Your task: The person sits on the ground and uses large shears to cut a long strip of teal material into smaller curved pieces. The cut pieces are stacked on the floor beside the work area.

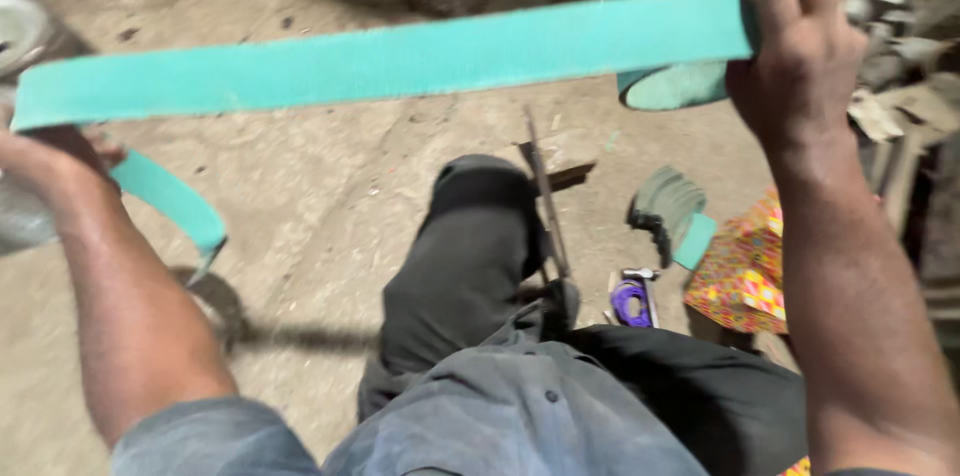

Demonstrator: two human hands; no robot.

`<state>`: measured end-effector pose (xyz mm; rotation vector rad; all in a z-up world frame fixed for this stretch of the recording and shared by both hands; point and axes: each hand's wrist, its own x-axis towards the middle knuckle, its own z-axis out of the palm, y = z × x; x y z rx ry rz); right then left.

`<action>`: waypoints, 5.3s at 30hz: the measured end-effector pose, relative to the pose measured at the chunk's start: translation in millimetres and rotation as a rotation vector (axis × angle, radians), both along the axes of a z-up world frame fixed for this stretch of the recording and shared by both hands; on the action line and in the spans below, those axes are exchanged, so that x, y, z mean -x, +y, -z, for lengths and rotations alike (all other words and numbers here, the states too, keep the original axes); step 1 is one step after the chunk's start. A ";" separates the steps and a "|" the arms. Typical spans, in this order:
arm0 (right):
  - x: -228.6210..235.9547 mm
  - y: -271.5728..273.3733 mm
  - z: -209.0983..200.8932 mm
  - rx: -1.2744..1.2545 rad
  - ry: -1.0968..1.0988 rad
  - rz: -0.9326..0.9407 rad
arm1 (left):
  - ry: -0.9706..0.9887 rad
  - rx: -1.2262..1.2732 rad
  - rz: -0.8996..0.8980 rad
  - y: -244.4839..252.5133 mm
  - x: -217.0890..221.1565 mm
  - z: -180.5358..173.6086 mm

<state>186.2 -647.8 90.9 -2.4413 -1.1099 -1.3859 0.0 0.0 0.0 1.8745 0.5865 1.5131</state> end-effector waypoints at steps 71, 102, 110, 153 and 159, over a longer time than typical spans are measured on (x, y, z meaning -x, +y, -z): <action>-89.6 100.4 173.9 -1.599 1.702 -0.404 | 0.983 -0.509 0.986 -265.3 -152.0 83.3; -115.7 39.0 460.0 -2.177 1.936 -0.146 | 1.446 0.107 1.258 -306.9 -257.9 261.2; 20.6 51.7 438.0 -0.313 1.889 0.757 | 1.419 0.503 1.078 -291.6 -298.8 206.0; 118.0 8.8 408.8 -0.302 1.699 0.504 | 1.657 0.407 1.030 -346.1 -378.6 271.6; 106.7 14.8 410.9 -0.238 1.724 0.502 | 1.609 0.325 0.998 -347.2 -378.0 278.8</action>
